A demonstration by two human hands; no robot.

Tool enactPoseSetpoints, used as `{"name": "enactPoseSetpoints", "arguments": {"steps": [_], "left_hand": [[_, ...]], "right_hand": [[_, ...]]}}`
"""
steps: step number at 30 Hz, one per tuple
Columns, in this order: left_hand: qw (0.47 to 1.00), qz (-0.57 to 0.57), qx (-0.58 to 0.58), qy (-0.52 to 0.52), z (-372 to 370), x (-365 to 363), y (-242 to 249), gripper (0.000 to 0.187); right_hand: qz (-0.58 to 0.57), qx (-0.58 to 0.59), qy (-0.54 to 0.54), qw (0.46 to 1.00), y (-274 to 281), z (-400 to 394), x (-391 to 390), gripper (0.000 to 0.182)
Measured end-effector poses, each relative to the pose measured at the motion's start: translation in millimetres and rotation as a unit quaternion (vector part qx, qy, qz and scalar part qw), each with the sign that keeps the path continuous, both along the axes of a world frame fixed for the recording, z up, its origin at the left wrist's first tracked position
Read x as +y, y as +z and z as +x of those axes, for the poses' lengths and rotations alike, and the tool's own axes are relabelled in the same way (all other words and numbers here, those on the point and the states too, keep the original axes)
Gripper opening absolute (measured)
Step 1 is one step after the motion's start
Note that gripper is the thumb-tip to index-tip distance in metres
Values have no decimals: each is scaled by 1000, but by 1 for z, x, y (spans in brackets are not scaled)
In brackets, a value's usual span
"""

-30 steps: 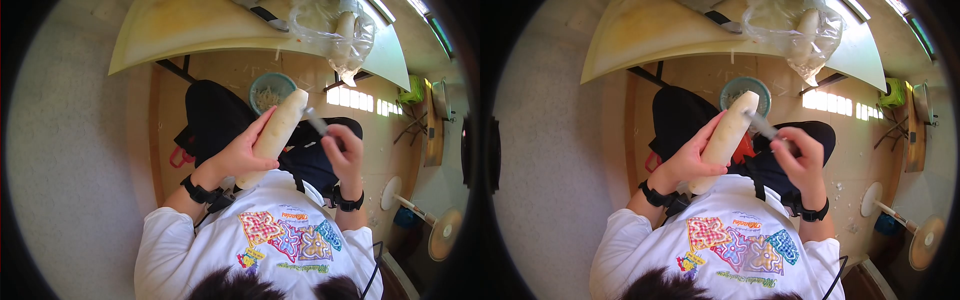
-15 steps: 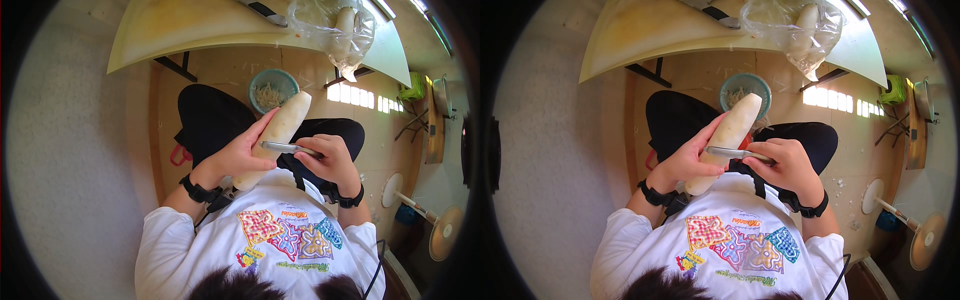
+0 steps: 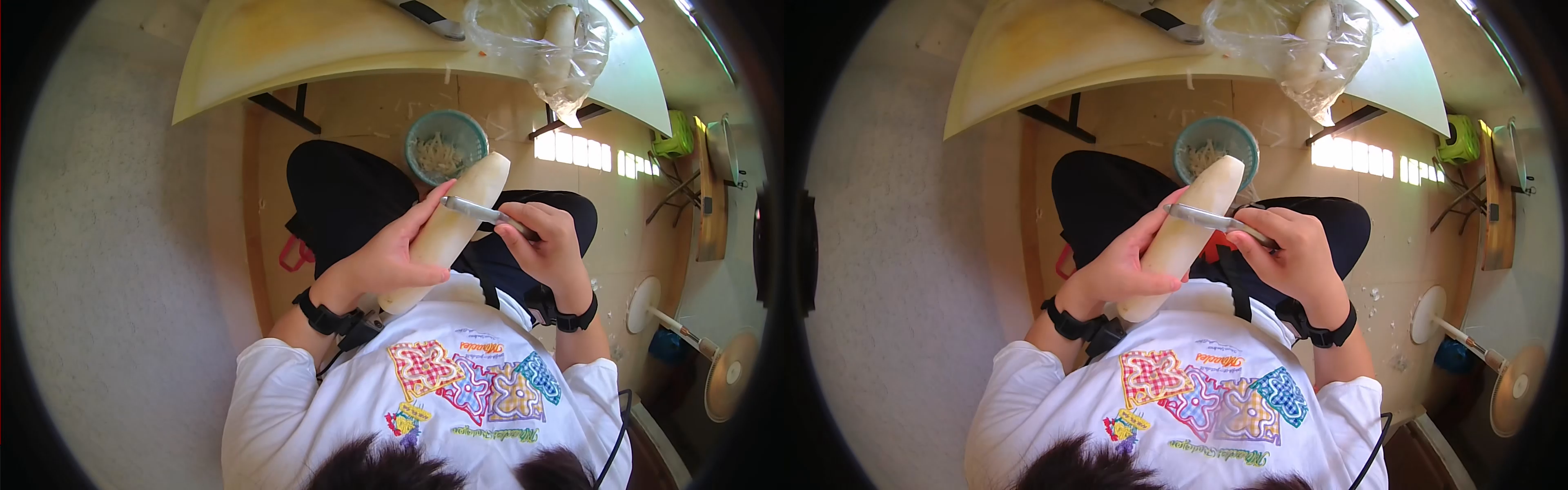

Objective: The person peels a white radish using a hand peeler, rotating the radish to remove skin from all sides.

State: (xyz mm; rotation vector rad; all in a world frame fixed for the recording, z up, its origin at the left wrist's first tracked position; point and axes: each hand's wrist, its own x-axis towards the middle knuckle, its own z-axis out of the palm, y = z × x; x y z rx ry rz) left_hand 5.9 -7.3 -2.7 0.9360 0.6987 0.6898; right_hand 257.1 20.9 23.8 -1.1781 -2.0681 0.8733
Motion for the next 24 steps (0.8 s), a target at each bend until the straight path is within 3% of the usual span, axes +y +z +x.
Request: {"name": "enactPoseSetpoints", "arguments": {"steps": [12,14,18,20,22,24], "left_hand": [[999,-45,-3,1,-2,0,10,103],[1000,-18,1,-16,-2,-5,7,103],[992,95,5,-82,-2,-6,19,104],[998,26,-16,-62,-2,2,24,105],[999,-31,-32,-31,-3,9,26,106],[997,-62,-35,-5,-5,14,27,105]], "right_hand": [[-1,-5,-5,1000,-2,-1,2,17],[-2,-11,-125,992,-3,9,9,18],[-52,-26,-88,994,-24,22,8,16],[-90,-35,-103,990,-30,25,3,15],[-118,42,-193,973,-39,28,3,15],[-161,90,-207,961,-36,29,0,15]]}}
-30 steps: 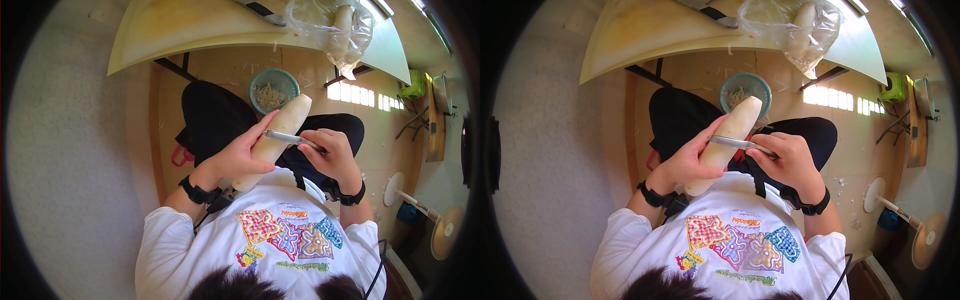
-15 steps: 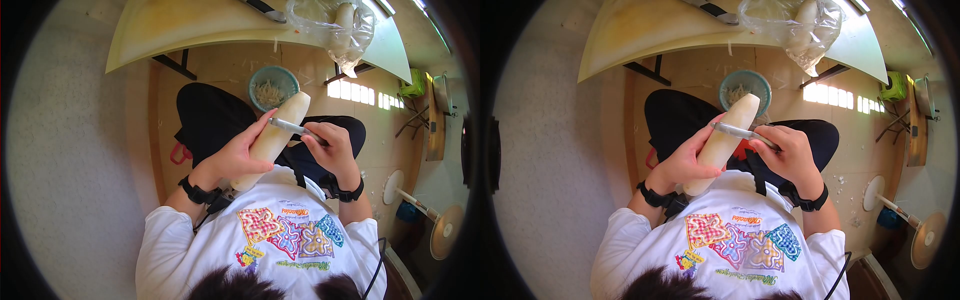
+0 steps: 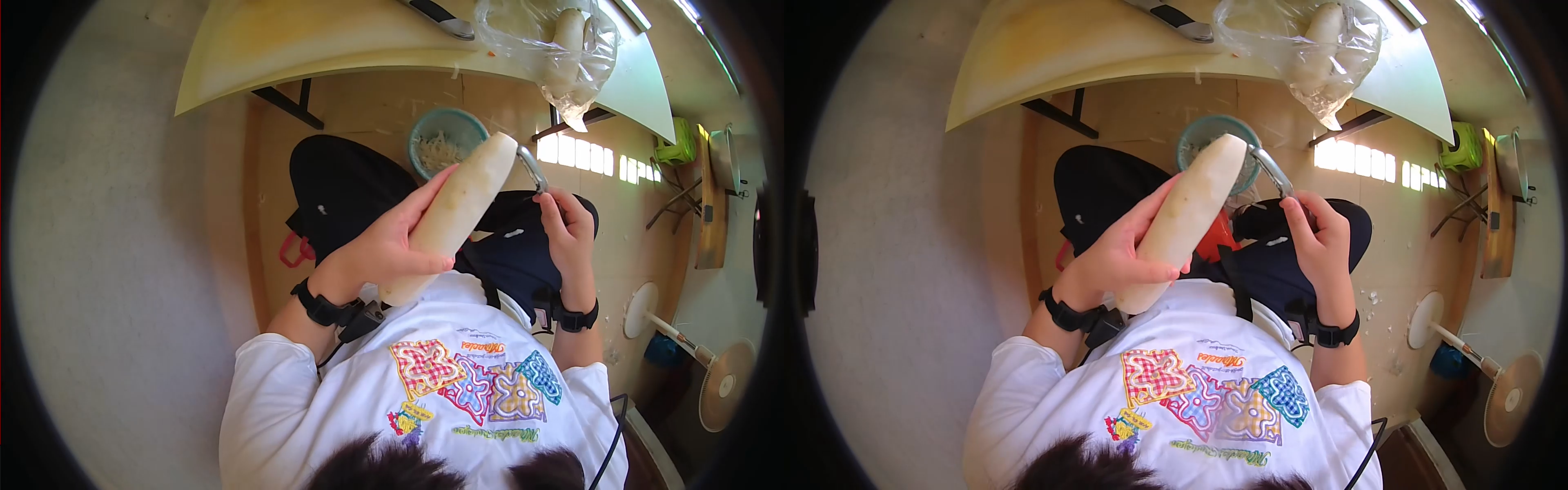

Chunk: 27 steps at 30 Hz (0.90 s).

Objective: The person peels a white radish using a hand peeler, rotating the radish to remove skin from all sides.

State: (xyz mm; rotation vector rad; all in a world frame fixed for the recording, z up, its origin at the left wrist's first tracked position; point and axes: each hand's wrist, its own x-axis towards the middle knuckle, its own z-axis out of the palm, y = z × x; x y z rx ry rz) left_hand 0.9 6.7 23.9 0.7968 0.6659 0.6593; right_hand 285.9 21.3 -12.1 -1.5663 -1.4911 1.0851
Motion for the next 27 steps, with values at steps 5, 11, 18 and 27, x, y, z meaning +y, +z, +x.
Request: {"name": "enactPoseSetpoints", "arguments": {"steps": [5,11,18,27], "left_hand": [[1000,4,5,6,-3,5,-10,104],[1000,-6,-6,29,2,6,-8,103],[1000,-8,-8,16,0,1,-8,103],[1000,17,-11,12,0,-2,-7,102]], "right_hand": [[83,39,94,991,26,-14,-12,10],[160,-47,222,961,40,-33,-6,19],[173,-60,224,957,35,-35,-5,20],[179,-85,201,959,33,-34,-3,19]]}}
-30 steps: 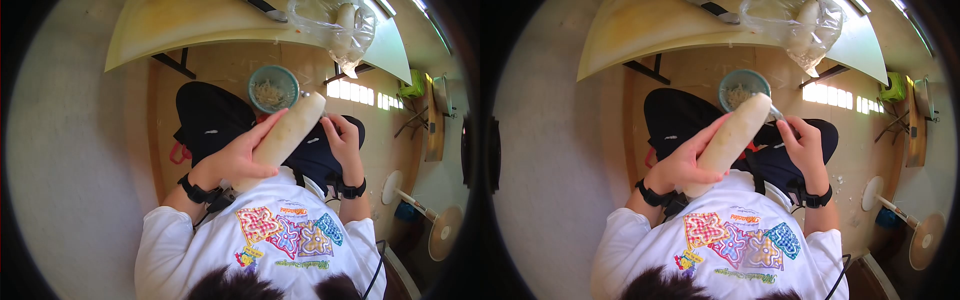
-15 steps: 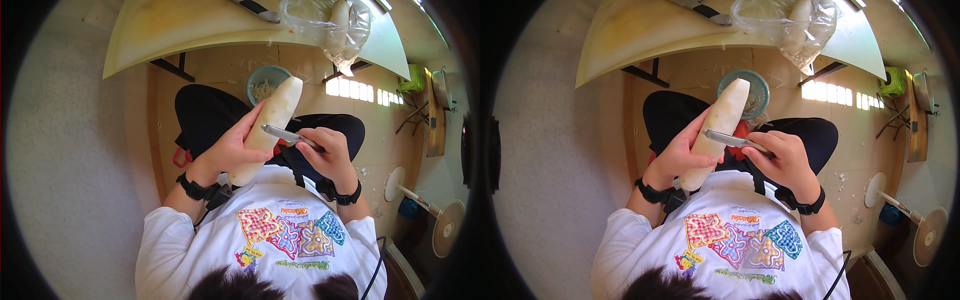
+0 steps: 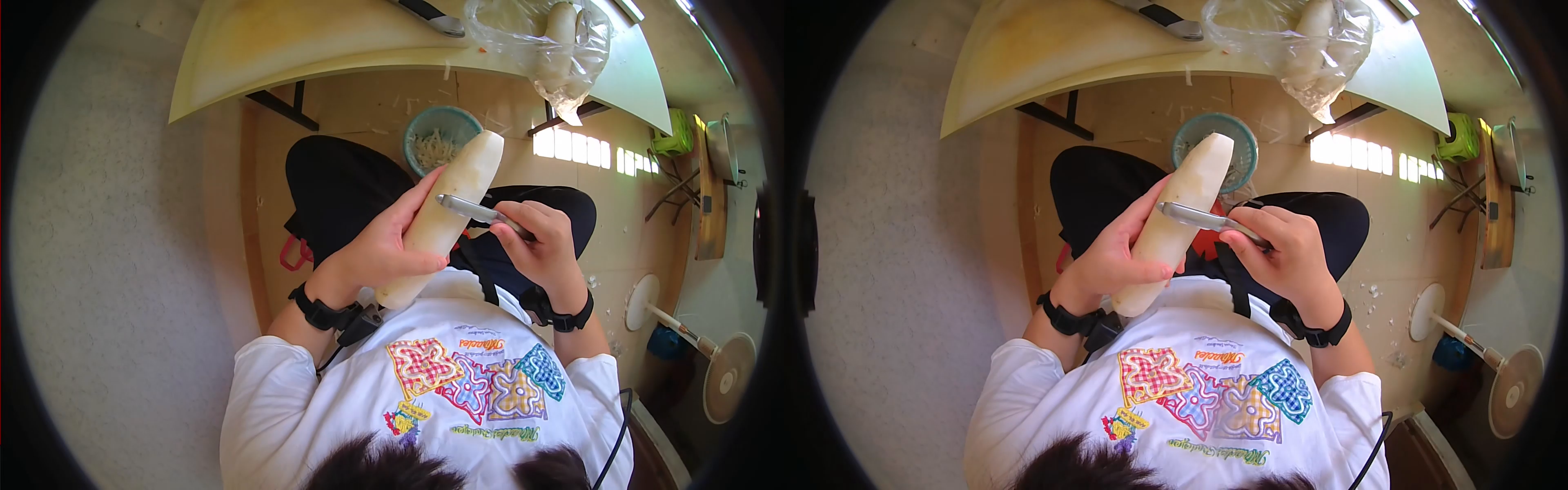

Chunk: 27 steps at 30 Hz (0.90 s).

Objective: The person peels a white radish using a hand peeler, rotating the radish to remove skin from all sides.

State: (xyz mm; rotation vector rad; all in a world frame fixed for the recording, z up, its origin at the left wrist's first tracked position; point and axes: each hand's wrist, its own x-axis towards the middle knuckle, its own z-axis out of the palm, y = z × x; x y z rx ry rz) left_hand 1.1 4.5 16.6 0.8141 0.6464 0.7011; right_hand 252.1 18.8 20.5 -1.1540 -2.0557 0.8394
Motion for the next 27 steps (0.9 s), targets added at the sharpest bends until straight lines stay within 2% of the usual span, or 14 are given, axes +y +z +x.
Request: {"name": "enactPoseSetpoints", "arguments": {"steps": [2,7,11,21,23,25,27], "left_hand": [[1000,5,17,-8,-2,0,-1,103],[999,4,18,-26,0,-5,-5,103],[999,17,32,-33,2,-5,-3,103],[999,10,42,-13,2,-8,-2,105],[999,14,44,-11,2,-9,1,105],[998,9,24,-53,0,-11,13,105],[997,20,8,-77,-1,-9,21,105]], "right_hand": [[-2,-4,-2,1000,2,0,0,18],[5,-19,-96,995,11,10,11,15],[-24,-33,-85,996,7,16,8,15],[-4,-13,-91,996,3,16,7,15],[-19,30,-168,985,-4,20,11,14],[-6,13,-174,985,-9,29,15,14],[-77,25,-134,988,-16,34,11,14]]}}
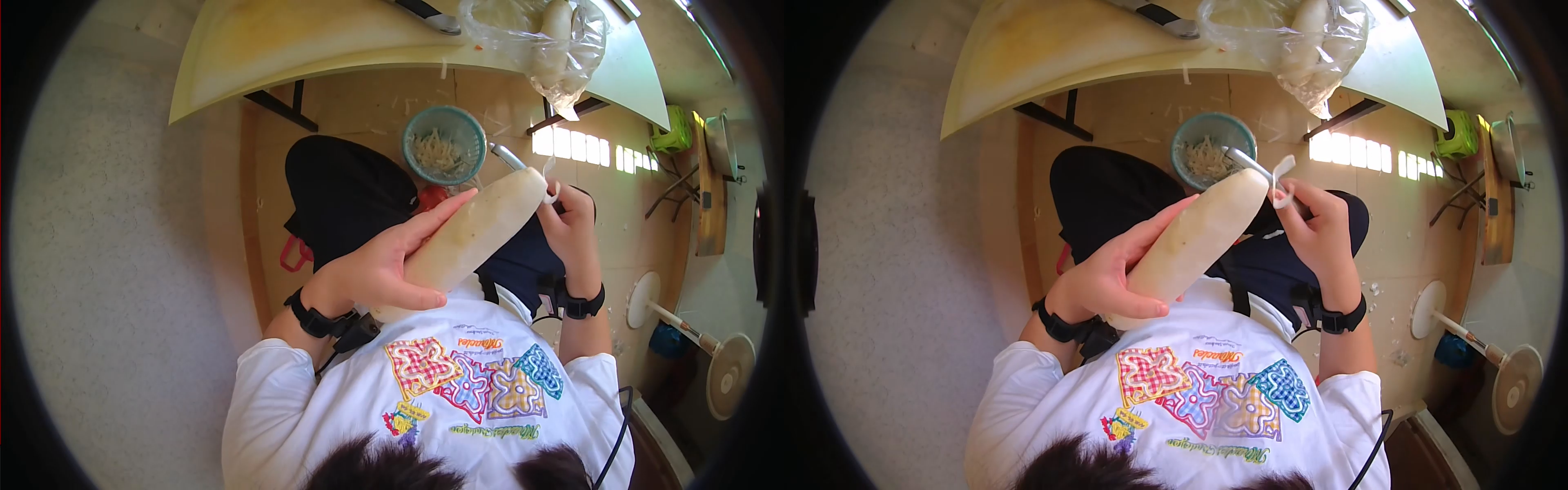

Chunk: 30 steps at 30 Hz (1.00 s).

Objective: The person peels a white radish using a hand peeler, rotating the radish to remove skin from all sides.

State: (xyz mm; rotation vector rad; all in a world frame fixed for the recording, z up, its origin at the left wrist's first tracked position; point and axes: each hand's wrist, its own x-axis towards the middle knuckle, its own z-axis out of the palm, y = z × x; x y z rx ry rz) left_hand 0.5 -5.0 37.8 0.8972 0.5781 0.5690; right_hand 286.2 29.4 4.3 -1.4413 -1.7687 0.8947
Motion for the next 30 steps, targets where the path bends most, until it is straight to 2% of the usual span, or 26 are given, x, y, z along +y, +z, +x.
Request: {"name": "enactPoseSetpoints", "arguments": {"steps": [2,5,8,10,14,19,23,26,28,30], "left_hand": [[1000,14,-9,-4,1,2,0,106],[999,17,-2,31,2,8,-7,104],[999,23,-5,44,2,8,-12,103],[999,22,1,48,0,8,-14,102],[999,5,5,51,2,9,-16,100],[994,66,37,76,5,11,-24,96],[991,80,66,89,3,12,-28,95],[993,62,62,82,2,12,-29,95],[992,57,70,91,4,11,-28,96],[989,67,77,105,7,11,-26,96]], "right_hand": [[8,18,-4,1000,-10,-4,-4,17],[-24,58,-67,996,-18,-1,-1,19],[-77,55,-95,991,-16,6,-5,20],[-113,100,-104,983,-17,9,-5,20],[-106,138,-97,980,-11,2,-8,19],[-33,111,-89,989,2,-10,-11,14],[-25,132,-91,987,6,-11,-13,13],[-29,155,-74,985,17,-19,-17,12],[58,57,69,994,25,-28,-20,15],[43,27,123,991,35,-42,-21,18]]}}
